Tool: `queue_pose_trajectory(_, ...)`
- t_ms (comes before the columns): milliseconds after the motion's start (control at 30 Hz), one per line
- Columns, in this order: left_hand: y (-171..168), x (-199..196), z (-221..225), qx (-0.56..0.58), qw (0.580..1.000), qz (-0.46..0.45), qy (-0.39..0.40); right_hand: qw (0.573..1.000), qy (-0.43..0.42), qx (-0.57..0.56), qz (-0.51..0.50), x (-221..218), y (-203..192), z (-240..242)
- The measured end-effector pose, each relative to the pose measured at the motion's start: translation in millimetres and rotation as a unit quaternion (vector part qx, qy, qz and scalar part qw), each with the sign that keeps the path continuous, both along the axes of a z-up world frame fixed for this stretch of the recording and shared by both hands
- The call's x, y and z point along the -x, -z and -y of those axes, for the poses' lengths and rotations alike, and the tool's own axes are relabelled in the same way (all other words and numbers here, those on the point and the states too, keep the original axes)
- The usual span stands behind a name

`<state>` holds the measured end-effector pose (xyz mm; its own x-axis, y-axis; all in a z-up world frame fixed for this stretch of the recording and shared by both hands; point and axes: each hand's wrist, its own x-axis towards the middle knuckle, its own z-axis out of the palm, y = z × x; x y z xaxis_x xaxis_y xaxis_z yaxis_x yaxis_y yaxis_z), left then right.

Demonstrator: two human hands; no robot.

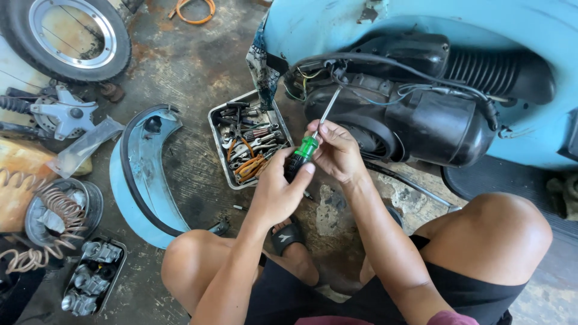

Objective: The person sits on the floor beside a blue scooter and uses a green-handled screwdriver to loosen and turn screws on the scooter's engine fan cover, repositioning the tool on different screws. They occasionally reach into a metal tray of tools beside them and set the screwdriver down on the floor.

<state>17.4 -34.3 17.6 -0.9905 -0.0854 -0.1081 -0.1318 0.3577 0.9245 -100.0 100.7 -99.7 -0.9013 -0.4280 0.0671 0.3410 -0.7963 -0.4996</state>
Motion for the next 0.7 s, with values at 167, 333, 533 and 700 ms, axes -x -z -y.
queue_pose_trajectory(167, 10, -1, 3, 0.069, 0.997, -0.023, -0.01, 1.0, 0.019, 0.002, 0.01, -3, 6, 7)
queue_pose_trajectory(333, 20, -5, 1, 0.041, 0.998, 0.03, -0.044, 0.999, 0.033, 0.021, -0.003, -14, -10, 10)
queue_pose_trajectory(533, -2, -4, 5, 0.024, 0.998, 0.042, -0.032, 0.998, 0.055, 0.013, -0.004, -8, 7, 15)
queue_pose_trajectory(700, -4, -6, 3, 0.06, 0.996, 0.054, -0.027, 0.997, 0.07, -0.01, 0.004, -11, -2, 16)
